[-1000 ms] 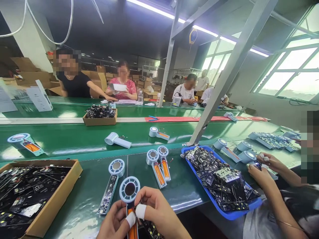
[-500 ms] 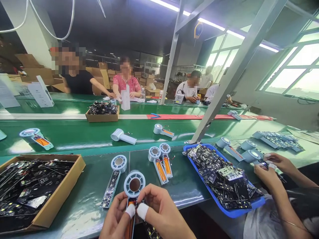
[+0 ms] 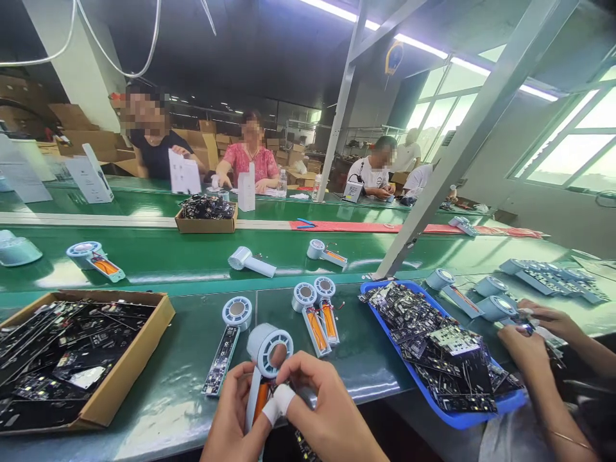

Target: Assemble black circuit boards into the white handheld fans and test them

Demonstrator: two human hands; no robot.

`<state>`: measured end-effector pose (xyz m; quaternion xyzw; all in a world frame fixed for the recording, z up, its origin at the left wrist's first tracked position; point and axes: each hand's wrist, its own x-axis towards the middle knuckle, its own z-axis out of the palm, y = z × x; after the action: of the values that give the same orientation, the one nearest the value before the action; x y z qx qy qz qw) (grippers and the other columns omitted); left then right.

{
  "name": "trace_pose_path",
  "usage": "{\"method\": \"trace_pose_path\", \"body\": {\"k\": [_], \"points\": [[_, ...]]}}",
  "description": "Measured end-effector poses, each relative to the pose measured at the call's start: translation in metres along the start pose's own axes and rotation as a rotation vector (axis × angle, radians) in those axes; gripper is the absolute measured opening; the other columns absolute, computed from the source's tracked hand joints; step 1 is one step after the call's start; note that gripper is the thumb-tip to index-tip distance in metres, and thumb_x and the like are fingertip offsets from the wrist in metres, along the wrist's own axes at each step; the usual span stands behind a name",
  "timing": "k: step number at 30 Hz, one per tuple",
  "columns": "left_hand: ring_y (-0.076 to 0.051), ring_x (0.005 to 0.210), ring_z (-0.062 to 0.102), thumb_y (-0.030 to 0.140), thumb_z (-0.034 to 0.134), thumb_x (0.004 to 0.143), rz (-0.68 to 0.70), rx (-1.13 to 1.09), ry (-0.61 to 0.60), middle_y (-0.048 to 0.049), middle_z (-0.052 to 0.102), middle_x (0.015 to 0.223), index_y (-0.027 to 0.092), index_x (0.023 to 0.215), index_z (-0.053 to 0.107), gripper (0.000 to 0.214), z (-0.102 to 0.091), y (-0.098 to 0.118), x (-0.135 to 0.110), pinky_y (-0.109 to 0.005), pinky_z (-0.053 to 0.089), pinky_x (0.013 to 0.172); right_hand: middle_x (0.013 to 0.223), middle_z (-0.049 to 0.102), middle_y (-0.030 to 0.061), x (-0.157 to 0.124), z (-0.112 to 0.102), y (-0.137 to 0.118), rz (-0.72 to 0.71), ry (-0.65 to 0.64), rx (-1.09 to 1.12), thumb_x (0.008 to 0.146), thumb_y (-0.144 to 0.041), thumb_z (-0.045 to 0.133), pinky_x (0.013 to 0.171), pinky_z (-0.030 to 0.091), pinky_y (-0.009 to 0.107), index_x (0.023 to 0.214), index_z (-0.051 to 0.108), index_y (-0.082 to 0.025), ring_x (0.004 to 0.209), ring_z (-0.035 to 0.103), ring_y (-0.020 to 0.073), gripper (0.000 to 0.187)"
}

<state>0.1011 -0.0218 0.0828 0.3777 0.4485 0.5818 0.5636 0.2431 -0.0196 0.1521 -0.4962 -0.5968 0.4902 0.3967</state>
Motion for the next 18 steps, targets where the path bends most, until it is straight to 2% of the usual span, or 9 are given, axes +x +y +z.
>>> {"method": "trace_pose_path", "body": {"k": [3, 6, 9, 11, 13, 15, 18], "points": [[-0.028, 0.118, 0.062, 0.051, 0.076, 0.075, 0.014, 0.048, -0.023, -0.0094, 0.068, 0.125, 0.024, 0.115, 0.052, 0.053, 0.001, 0.004, 0.001, -0.037, 0.048, 0.099, 0.096, 0.066, 0.0004, -0.004, -0.003, -0.001, -0.019, 0.005, -0.235, 0.076, -0.018, 0.067, 0.085, 0.044, 0.03, 0.096, 0.066, -0.023, 0.094, 0.058, 0.0198, 0.021], [-0.028, 0.119, 0.062, 0.054, 0.072, 0.077, 0.037, 0.075, 0.029, -0.0089, 0.068, 0.124, 0.024, 0.115, 0.055, 0.051, 0.002, 0.008, 0.0, -0.035, 0.047, 0.099, 0.092, 0.065, 0.0, -0.004, -0.002, 0.007, -0.041, -0.006, -0.242, 0.078, -0.015, 0.061, 0.076, 0.045, 0.026, 0.102, 0.063, -0.023, 0.085, 0.06, 0.0173, 0.025], [-0.028, 0.116, 0.062, 0.054, 0.07, 0.078, 0.038, 0.108, 0.087, -0.0094, 0.068, 0.123, 0.022, 0.116, 0.057, 0.051, 0.002, 0.009, -0.001, -0.034, 0.048, 0.096, 0.098, 0.066, 0.0019, -0.004, 0.0, 0.019, -0.051, 0.113, -0.296, 0.079, -0.012, 0.056, 0.076, 0.046, 0.026, 0.114, 0.057, -0.023, 0.084, 0.062, 0.0167, 0.037], [-0.027, 0.11, 0.063, 0.053, 0.07, 0.078, 0.024, 0.134, 0.109, -0.0091, 0.068, 0.121, 0.022, 0.116, 0.056, 0.05, 0.001, 0.009, -0.001, -0.033, 0.049, 0.091, 0.101, 0.066, 0.0035, -0.004, 0.001, 0.024, -0.088, 0.169, -0.436, 0.082, -0.012, 0.053, 0.078, 0.045, 0.027, 0.114, 0.056, -0.023, 0.087, 0.062, 0.0181, 0.034], [-0.027, 0.108, 0.063, 0.05, 0.069, 0.079, 0.02, 0.144, 0.132, -0.0086, 0.068, 0.119, 0.022, 0.115, 0.056, 0.048, 0.0, 0.008, -0.001, -0.032, 0.048, 0.089, 0.096, 0.067, 0.004, -0.005, 0.0, 0.024, -0.15, 0.138, -0.601, 0.088, -0.013, 0.047, 0.072, 0.043, 0.026, 0.106, 0.058, -0.023, 0.083, 0.063, 0.0188, 0.024], [-0.027, 0.108, 0.062, 0.048, 0.068, 0.08, 0.021, 0.143, 0.135, -0.0085, 0.067, 0.118, 0.022, 0.115, 0.055, 0.046, -0.001, 0.009, 0.0, -0.032, 0.047, 0.087, 0.086, 0.069, 0.0035, -0.006, -0.003, 0.021, -0.202, 0.071, -0.757, 0.091, -0.013, 0.042, 0.063, 0.037, 0.026, 0.099, 0.062, -0.024, 0.073, 0.064, 0.0185, 0.023], [-0.028, 0.111, 0.061, 0.044, 0.069, 0.079, 0.0, 0.11, 0.098, -0.0083, 0.068, 0.116, 0.021, 0.114, 0.054, 0.044, -0.002, 0.012, 0.002, -0.032, 0.046, 0.088, 0.075, 0.07, 0.002, -0.006, -0.01, 0.011, -0.247, -0.091, -0.902, 0.092, -0.019, 0.051, 0.055, 0.028, 0.027, 0.089, 0.065, -0.024, 0.063, 0.062, 0.0178, 0.015]]}}
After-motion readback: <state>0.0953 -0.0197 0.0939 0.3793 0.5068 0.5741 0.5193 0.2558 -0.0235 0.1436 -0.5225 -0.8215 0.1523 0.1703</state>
